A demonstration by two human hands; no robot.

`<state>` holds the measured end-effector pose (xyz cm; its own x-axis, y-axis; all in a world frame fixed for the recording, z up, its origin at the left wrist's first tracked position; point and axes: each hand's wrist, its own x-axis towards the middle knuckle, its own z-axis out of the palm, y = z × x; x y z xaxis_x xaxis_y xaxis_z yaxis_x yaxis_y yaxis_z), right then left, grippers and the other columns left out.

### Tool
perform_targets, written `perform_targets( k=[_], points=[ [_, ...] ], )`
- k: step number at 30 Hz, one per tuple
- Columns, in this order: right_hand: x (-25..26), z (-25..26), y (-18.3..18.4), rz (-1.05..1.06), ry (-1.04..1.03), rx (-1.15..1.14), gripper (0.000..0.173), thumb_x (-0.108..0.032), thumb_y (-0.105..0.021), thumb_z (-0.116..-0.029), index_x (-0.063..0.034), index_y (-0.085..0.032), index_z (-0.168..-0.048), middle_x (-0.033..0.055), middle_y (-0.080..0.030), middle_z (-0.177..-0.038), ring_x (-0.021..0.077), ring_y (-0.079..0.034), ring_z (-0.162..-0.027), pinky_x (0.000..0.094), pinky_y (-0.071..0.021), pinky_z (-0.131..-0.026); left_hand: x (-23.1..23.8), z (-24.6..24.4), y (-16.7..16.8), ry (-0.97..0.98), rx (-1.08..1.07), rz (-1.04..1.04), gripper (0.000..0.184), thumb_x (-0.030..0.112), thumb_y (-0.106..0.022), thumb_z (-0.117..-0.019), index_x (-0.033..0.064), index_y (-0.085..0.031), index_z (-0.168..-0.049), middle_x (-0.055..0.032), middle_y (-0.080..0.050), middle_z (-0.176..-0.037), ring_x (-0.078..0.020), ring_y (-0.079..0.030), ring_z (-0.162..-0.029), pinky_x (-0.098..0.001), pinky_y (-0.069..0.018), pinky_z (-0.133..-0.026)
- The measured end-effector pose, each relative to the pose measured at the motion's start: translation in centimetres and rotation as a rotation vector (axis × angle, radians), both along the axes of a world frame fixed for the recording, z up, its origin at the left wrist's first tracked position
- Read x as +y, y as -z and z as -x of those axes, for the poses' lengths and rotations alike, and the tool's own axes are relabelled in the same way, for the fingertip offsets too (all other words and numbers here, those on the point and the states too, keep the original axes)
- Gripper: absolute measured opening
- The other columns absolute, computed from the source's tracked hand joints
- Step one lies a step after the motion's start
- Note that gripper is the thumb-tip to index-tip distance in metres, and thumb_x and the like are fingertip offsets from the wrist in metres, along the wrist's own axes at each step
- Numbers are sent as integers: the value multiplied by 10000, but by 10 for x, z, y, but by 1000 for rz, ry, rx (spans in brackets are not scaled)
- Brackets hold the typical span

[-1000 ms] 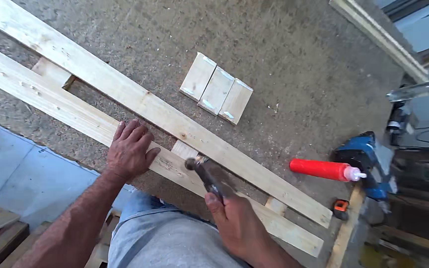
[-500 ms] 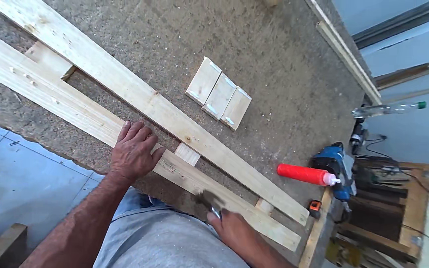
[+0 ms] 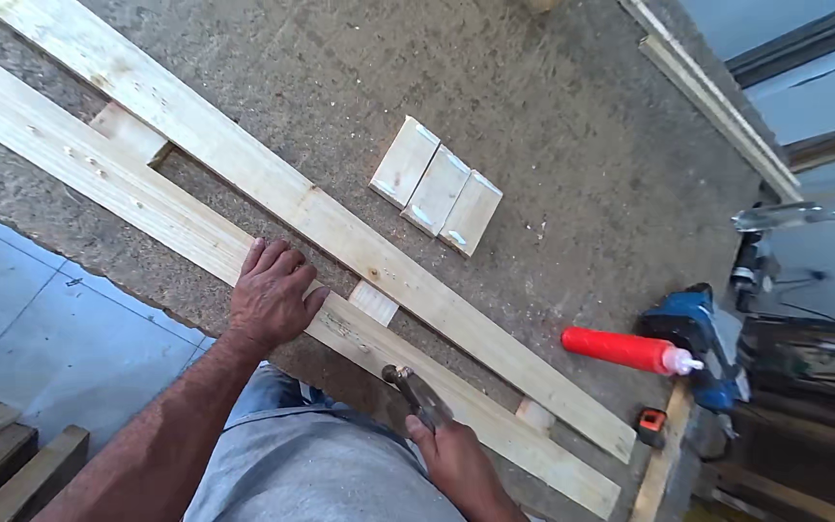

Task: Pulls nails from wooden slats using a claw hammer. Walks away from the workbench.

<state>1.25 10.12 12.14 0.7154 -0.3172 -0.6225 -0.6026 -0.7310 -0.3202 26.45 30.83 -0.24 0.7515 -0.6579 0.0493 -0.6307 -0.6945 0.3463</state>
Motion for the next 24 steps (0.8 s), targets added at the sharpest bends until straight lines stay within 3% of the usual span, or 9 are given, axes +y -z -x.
perform_targets(
  k=[6,9,11,13,15,17,21,23,24],
  points=[
    [12,-99,-85,-177,92,-364,581,-608,-382,-1053,-101,-655,-1130,-39,-596,-668,98,-596,-530,327,-538,-458,-1,-1,3,-14,-20,-2,553,653,-380,-989,248,-739,-1101,-14,-686,-1273,-274,-495,-1406,-564,-234,-1251],
    [25,-123,-87,-263,189,-401,510,-625,-403,-1045,-171,-635,-1065,-57,-589,-645,96,-578,-485,297,-535,-418,0,0,4,-20,-31,40,543,645,-403,-986,237,-744,-1094,-18,-693,-1255,-275,-507,-1394,-562,-243,-1250],
    [28,-123,-64,-256,207,-165,496,-553,-389,-1068,-117,-622,-1024,-10,-584,-651,136,-593,-510,343,-551,-474,1,0,6,-26,-33,73,534,636,-420,-984,228,-748,-1088,-22,-697,-1245,-277,-512,-1388,-559,-247,-1249],
    [21,-123,-52,-247,152,315,524,-514,-336,-1091,-61,-598,-1125,66,-592,-758,204,-625,-620,411,-563,-593,2,1,6,-25,-25,89,526,625,-432,-986,216,-750,-1081,-30,-699,-1241,-285,-513,-1388,-562,-248,-1249],
    [10,-131,-66,-260,137,498,532,-532,-332,-1089,-70,-593,-1129,71,-593,-757,206,-610,-578,400,-548,-532,1,0,6,-22,-26,104,516,612,-439,-984,211,-753,-1070,-32,-703,-1233,-286,-518,-1383,-563,-253,-1245],
    [4,-144,-97,-267,151,364,516,-531,-361,-1079,-90,-629,-1092,40,-591,-719,175,-597,-546,368,-541,-504,2,1,8,-30,-33,111,508,612,-443,-983,215,-751,-1054,-23,-705,-1217,-278,-525,-1374,-559,-253,-1247],
    [18,-154,-110,-260,257,-390,590,-669,-354,-1035,-140,-612,-990,12,-578,-609,172,-575,-441,357,-549,-398,0,2,7,-35,-29,118,508,615,-446,-978,213,-750,-1035,-22,-705,-1196,-275,-525,-1368,-555,-244,-1250],
    [22,-130,-79,-242,185,-337,634,-661,-314,-1046,-91,-585,-986,10,-566,-627,166,-580,-472,374,-554,-431,1,2,6,-35,-10,108,504,609,-447,-981,211,-750,-1045,-26,-702,-1213,-278,-520,-1376,-555,-240,-1252],
    [20,-113,-65,-212,125,-88,618,-599,-315,-1067,-57,-607,-1012,35,-578,-671,188,-603,-537,401,-563,-509,1,2,5,-30,2,104,506,603,-448,-984,207,-753,-1058,-31,-700,-1227,-284,-516,-1381,-558,-239,-1252]
  ],
)
